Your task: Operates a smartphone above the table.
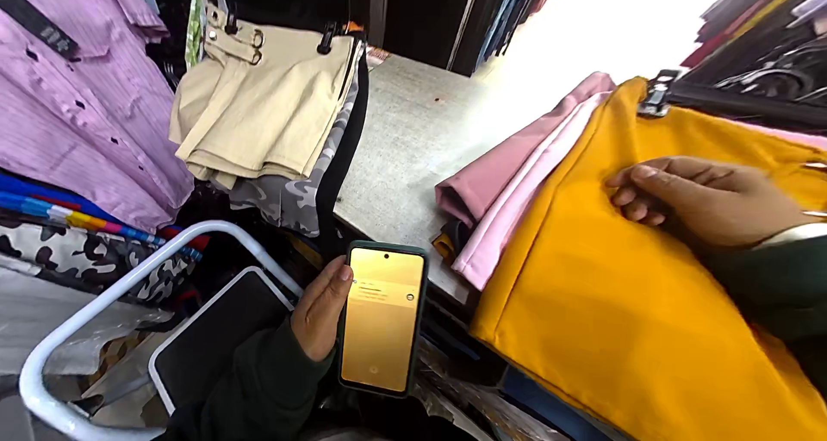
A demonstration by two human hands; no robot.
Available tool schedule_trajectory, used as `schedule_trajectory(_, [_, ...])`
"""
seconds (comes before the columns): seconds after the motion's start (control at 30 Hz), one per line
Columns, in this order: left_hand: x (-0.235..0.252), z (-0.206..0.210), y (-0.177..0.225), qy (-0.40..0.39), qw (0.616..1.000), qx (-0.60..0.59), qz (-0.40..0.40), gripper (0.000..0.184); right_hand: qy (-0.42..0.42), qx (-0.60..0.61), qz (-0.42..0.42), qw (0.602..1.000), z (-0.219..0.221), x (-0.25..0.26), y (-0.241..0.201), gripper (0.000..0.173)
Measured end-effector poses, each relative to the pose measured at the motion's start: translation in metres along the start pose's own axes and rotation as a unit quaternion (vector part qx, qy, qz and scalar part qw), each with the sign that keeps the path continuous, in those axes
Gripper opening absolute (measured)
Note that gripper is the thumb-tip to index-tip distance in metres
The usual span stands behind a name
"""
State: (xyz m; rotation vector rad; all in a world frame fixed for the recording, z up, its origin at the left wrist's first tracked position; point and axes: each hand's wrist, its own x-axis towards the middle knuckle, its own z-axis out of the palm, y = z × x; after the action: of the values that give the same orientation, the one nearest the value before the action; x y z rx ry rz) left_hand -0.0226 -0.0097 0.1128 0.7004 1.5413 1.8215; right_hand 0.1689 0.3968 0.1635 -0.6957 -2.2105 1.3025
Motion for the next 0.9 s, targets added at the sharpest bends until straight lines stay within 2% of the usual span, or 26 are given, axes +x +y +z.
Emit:
schedule_trajectory(0.07, [0.015,0.016,0.016,-0.055,0.997,0.006,0.045,0.061,0.006,-0.003,0.022,1.0,0.004,-0.002,-0.012,0.025])
schedule_trajectory(0.23, [0.059,0.074,0.065,-0.145,0.983,-0.053,0.097,0.043,0.01,0.032,0.019,0.999,0.0,-0.003,-0.023,0.027])
schedule_trajectory(0.33, [0.092,0.122,0.089,-0.163,0.979,-0.062,0.105,0.041,0.048,0.077,0.041,0.995,-0.007,-0.003,-0.002,0.036])
schedule_trajectory(0.4, [0.119,0.156,0.099,-0.176,0.976,-0.055,0.114,0.041,0.079,0.117,0.043,0.989,-0.015,-0.002,-0.003,0.035])
schedule_trajectory(0.47, [0.149,0.189,0.101,-0.19,0.973,-0.037,0.122,0.042,0.116,0.144,0.02,0.983,-0.027,-0.005,-0.014,0.034])
schedule_trajectory(0.57, [0.193,0.236,0.091,-0.173,0.971,0.025,0.16,0.049,0.18,0.195,0.004,0.964,-0.039,-0.004,-0.009,0.049])
schedule_trajectory(0.67, [0.225,0.268,0.065,-0.163,0.962,0.076,0.207,0.053,0.21,0.228,-0.006,0.951,-0.035,0.001,-0.002,0.063])
schedule_trajectory(0.77, [0.242,0.278,0.036,-0.158,0.975,0.041,0.152,0.052,0.2,0.21,-0.01,0.957,-0.02,0.005,0.002,0.07])
schedule_trajectory(0.9, [0.246,0.268,0.029,-0.155,0.986,-0.06,0.016,0.049,0.158,0.159,-0.03,0.974,-0.008,0.001,-0.001,0.082])
